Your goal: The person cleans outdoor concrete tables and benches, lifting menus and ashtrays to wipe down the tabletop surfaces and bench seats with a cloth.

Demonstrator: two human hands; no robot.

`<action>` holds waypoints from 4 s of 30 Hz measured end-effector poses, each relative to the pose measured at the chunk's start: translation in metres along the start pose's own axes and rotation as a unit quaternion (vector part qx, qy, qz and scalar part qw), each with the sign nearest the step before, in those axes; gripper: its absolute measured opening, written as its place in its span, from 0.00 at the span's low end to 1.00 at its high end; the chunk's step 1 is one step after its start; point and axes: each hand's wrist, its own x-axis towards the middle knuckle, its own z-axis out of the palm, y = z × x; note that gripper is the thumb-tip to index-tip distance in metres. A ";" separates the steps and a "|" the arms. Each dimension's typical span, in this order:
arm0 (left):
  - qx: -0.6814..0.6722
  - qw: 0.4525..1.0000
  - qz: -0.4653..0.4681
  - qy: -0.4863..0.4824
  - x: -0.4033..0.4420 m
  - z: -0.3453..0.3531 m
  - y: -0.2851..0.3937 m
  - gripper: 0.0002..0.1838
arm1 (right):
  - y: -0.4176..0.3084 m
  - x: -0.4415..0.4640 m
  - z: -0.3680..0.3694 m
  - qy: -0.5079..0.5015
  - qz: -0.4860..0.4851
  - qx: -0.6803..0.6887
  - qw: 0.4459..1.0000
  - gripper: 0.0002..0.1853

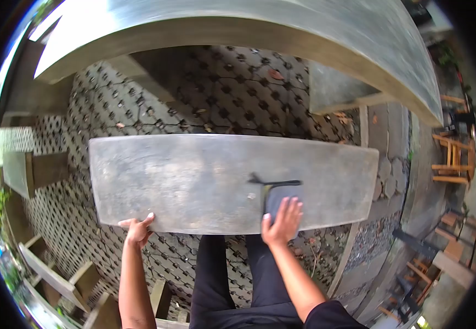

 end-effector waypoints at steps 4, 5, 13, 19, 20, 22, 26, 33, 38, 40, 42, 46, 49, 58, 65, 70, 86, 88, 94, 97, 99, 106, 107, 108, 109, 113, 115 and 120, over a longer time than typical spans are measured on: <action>0.023 0.995 -0.011 0.093 -0.011 0.020 0.007 0.74 | -0.123 -0.031 0.034 -0.103 -0.225 0.011 0.969 0.44; 0.016 0.997 0.027 0.068 -0.009 0.018 0.002 0.75 | -0.154 -0.035 0.041 -0.097 -0.285 0.022 0.953 0.43; -0.071 0.979 0.163 0.104 -0.030 -0.002 -0.045 0.53 | -0.310 -0.056 0.085 -0.087 -0.525 -0.087 0.842 0.34; -0.154 0.942 0.153 0.257 -0.067 -0.017 -0.108 0.13 | -0.407 -0.056 0.088 -0.136 -0.581 0.040 0.802 0.38; -0.142 0.923 0.189 0.305 -0.071 -0.013 -0.114 0.13 | -0.423 -0.057 0.092 -0.120 -0.599 0.066 0.789 0.37; -0.141 0.931 0.162 0.296 -0.072 -0.012 -0.136 0.13 | -0.447 -0.062 0.099 -0.092 -0.653 0.128 0.741 0.29; -0.104 0.930 0.171 0.309 -0.087 -0.017 -0.147 0.21 | -0.440 -0.063 0.082 -0.346 -0.708 0.105 0.607 0.09; 0.153 0.926 0.258 0.228 -0.118 0.002 -0.164 0.24 | -0.259 -0.044 0.001 -0.554 -0.467 0.206 0.658 0.18; 0.043 0.970 0.218 -0.098 -0.146 0.063 -0.156 0.31 | -0.137 -0.039 -0.061 -0.612 -0.361 0.206 0.674 0.23; -0.099 0.961 0.218 -0.137 -0.151 0.100 -0.159 0.30 | -0.100 -0.044 -0.080 -0.560 -0.370 0.198 0.714 0.25; -0.078 0.964 0.216 -0.134 -0.147 0.124 -0.158 0.28 | -0.080 -0.041 -0.106 -0.529 -0.388 0.211 0.725 0.23; -0.033 0.955 0.263 -0.131 -0.165 0.168 -0.119 0.21 | -0.051 -0.042 -0.154 -0.469 -0.336 0.137 0.805 0.32; -0.022 0.927 0.334 -0.172 -0.170 0.195 -0.102 0.15 | -0.029 -0.038 -0.183 -0.404 -0.281 0.274 0.826 0.31; 0.139 0.833 0.322 -0.428 -0.289 0.224 -0.024 0.13 | 0.001 -0.046 -0.290 -0.200 -0.056 0.606 0.768 0.34; 0.283 0.750 0.520 -0.295 -0.315 0.228 -0.016 0.14 | 0.027 -0.026 -0.318 -0.057 -0.249 0.325 0.911 0.14; 0.308 0.771 0.531 -0.169 -0.332 0.217 -0.024 0.11 | 0.034 -0.007 -0.312 -0.135 -0.296 0.332 0.885 0.10; 0.136 0.872 0.464 0.076 -0.345 0.136 -0.103 0.12 | -0.093 0.017 -0.289 -0.314 -0.551 0.236 0.736 0.12; 0.076 0.885 0.445 0.117 -0.341 0.120 -0.126 0.14 | -0.120 0.009 -0.276 -0.334 -0.586 0.216 0.706 0.11; -0.032 0.895 0.366 0.253 -0.351 0.064 -0.183 0.16 | -0.221 -0.048 -0.251 -0.411 -0.667 0.145 0.605 0.12; -0.110 0.881 0.354 0.294 -0.354 0.028 -0.202 0.17 | -0.274 -0.083 -0.240 -0.432 -0.705 0.149 0.543 0.11; -0.122 0.890 0.315 0.305 -0.359 0.003 -0.211 0.17 | -0.308 -0.102 -0.226 -0.442 -0.730 0.114 0.509 0.12; -0.125 0.880 0.288 0.357 -0.359 -0.066 -0.239 0.19 | -0.397 -0.171 -0.204 -0.450 -0.770 0.123 0.435 0.11; -0.121 0.884 0.273 0.359 -0.357 -0.074 -0.241 0.19 | -0.408 -0.178 -0.205 -0.457 -0.766 0.131 0.433 0.11; -0.133 0.879 0.279 0.364 -0.349 -0.080 -0.244 0.18 | -0.415 -0.183 -0.206 -0.451 -0.766 0.105 0.446 0.12; -0.137 0.876 0.278 0.368 -0.345 -0.088 -0.244 0.18 | -0.425 -0.187 -0.201 -0.451 -0.770 0.103 0.440 0.12; -0.118 0.863 0.285 0.399 -0.338 -0.120 -0.240 0.18 | -0.461 -0.202 -0.184 -0.464 -0.771 0.097 0.426 0.12; -0.172 0.863 0.266 0.393 -0.337 -0.138 -0.232 0.17 | -0.484 -0.207 -0.173 -0.489 -0.758 0.090 0.423 0.12; -0.192 0.840 0.268 0.431 -0.307 -0.204 -0.215 0.17 | -0.565 -0.223 -0.137 -0.506 -0.755 0.089 0.407 0.13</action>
